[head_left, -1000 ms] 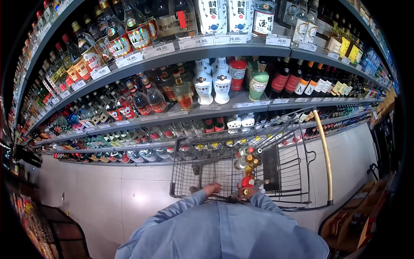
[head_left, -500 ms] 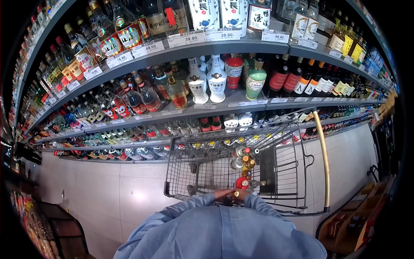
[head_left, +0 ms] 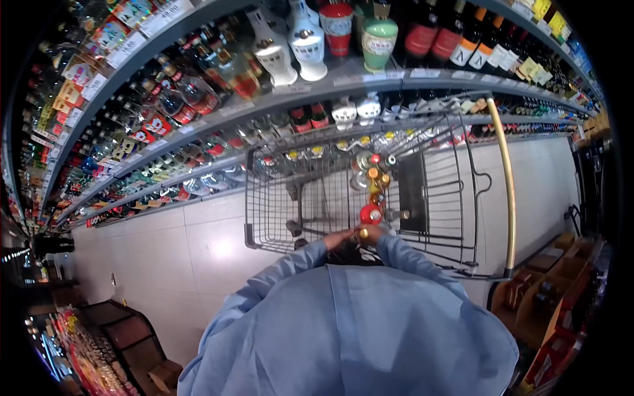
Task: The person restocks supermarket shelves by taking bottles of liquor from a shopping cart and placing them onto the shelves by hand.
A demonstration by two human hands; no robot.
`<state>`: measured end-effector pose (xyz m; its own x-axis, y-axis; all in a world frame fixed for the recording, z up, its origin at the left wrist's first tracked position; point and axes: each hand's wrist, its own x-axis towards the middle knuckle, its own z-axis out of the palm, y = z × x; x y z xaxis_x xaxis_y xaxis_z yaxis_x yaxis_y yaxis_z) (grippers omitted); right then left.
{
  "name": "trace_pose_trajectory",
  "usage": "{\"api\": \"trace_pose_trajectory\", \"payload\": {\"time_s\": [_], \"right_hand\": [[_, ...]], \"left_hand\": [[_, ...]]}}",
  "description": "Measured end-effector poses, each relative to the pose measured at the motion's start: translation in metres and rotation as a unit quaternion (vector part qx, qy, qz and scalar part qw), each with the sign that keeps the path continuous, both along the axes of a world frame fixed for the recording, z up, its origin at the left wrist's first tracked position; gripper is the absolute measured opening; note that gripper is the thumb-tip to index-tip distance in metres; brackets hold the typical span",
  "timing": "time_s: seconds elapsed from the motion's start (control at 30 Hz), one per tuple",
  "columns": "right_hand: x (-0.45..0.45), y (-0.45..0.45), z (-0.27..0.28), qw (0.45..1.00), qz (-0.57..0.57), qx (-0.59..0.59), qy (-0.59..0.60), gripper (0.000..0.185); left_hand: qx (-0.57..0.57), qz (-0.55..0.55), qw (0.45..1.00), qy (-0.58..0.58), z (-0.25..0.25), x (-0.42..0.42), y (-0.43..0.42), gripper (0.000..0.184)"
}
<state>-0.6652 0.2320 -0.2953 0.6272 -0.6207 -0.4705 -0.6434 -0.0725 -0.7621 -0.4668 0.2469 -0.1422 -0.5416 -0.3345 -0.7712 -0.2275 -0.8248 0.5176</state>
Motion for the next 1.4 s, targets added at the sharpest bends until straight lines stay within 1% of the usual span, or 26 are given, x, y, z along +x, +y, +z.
{"api": "trace_pose_trajectory", "payload": {"time_s": [0.07, 0.13, 0.17, 0.2, 0.27, 0.37, 0.57, 0.67, 0.77, 0.87, 0.97, 1.07, 1.17, 1.27, 1.3, 1.37, 1.4], "right_hand": [[-0.002, -0.003, 0.038, 0.999, -0.009, -0.029, 0.008, 0.029], [-0.002, -0.004, 0.043, 1.000, -0.011, -0.005, 0.006, 0.028], [-0.002, -0.004, 0.045, 1.000, -0.019, -0.013, -0.006, 0.027], [0.000, -0.004, 0.048, 1.000, -0.020, -0.013, -0.016, 0.026], [-0.002, -0.006, 0.056, 1.000, -0.015, -0.006, -0.015, 0.026], [0.000, -0.005, 0.051, 1.000, -0.017, 0.000, 0.008, 0.027], [-0.004, -0.005, 0.047, 0.999, -0.029, 0.019, -0.009, 0.031], [-0.003, -0.004, 0.045, 0.999, -0.026, 0.024, -0.010, 0.031], [-0.001, -0.001, 0.058, 1.000, -0.028, -0.004, -0.002, 0.032], [-0.001, 0.003, 0.054, 0.997, -0.064, 0.006, -0.051, 0.032], [0.000, 0.002, 0.055, 0.998, -0.048, -0.015, -0.023, 0.034], [-0.001, 0.002, 0.042, 0.999, -0.050, -0.014, -0.009, 0.034], [0.000, -0.009, 0.059, 0.999, -0.006, 0.024, 0.039, 0.037], [-0.001, -0.017, 0.072, 0.995, 0.030, 0.058, 0.079, 0.032], [0.002, -0.030, 0.111, 0.992, 0.066, 0.056, 0.097, 0.034], [0.004, -0.055, 0.131, 0.990, 0.047, -0.006, 0.134, 0.035], [0.006, -0.068, 0.136, 0.987, 0.037, -0.037, 0.152, 0.035]], "left_hand": [[-0.004, 0.003, 1.000, -0.004, -0.024, -0.002, 0.005, 0.071], [0.013, 0.001, 1.000, -0.009, -0.032, -0.004, 0.009, 0.074], [-0.014, 0.022, 0.999, -0.037, -0.033, -0.008, 0.014, 0.073], [-0.024, 0.020, 0.999, -0.045, -0.035, -0.010, 0.014, 0.074], [-0.012, 0.021, 0.999, -0.025, -0.037, -0.012, 0.014, 0.075], [-0.006, 0.003, 1.000, -0.009, -0.052, -0.018, 0.016, 0.075], [-0.011, 0.017, 1.000, -0.005, -0.054, -0.022, 0.016, 0.074], [-0.003, 0.036, 0.999, -0.025, -0.043, -0.025, 0.015, 0.072], [-0.045, 0.026, 0.999, -0.011, -0.043, -0.022, 0.018, 0.067], [-0.005, 0.063, 0.997, -0.040, -0.048, -0.021, 0.021, 0.062], [-0.011, 0.064, 0.997, -0.041, -0.051, -0.020, 0.021, 0.061], [-0.028, 0.040, 0.998, -0.036, -0.034, -0.020, 0.016, 0.064], [-0.042, 0.045, 0.998, -0.023, -0.026, -0.019, 0.012, 0.067], [-0.028, 0.053, 0.998, -0.008, -0.024, -0.018, 0.006, 0.064], [-0.034, 0.074, 0.996, 0.039, -0.021, -0.017, 0.002, 0.062], [-0.045, 0.116, 0.984, 0.131, -0.012, -0.015, -0.008, 0.059], [-0.025, 0.132, 0.985, 0.105, -0.016, -0.014, -0.011, 0.056]]}}
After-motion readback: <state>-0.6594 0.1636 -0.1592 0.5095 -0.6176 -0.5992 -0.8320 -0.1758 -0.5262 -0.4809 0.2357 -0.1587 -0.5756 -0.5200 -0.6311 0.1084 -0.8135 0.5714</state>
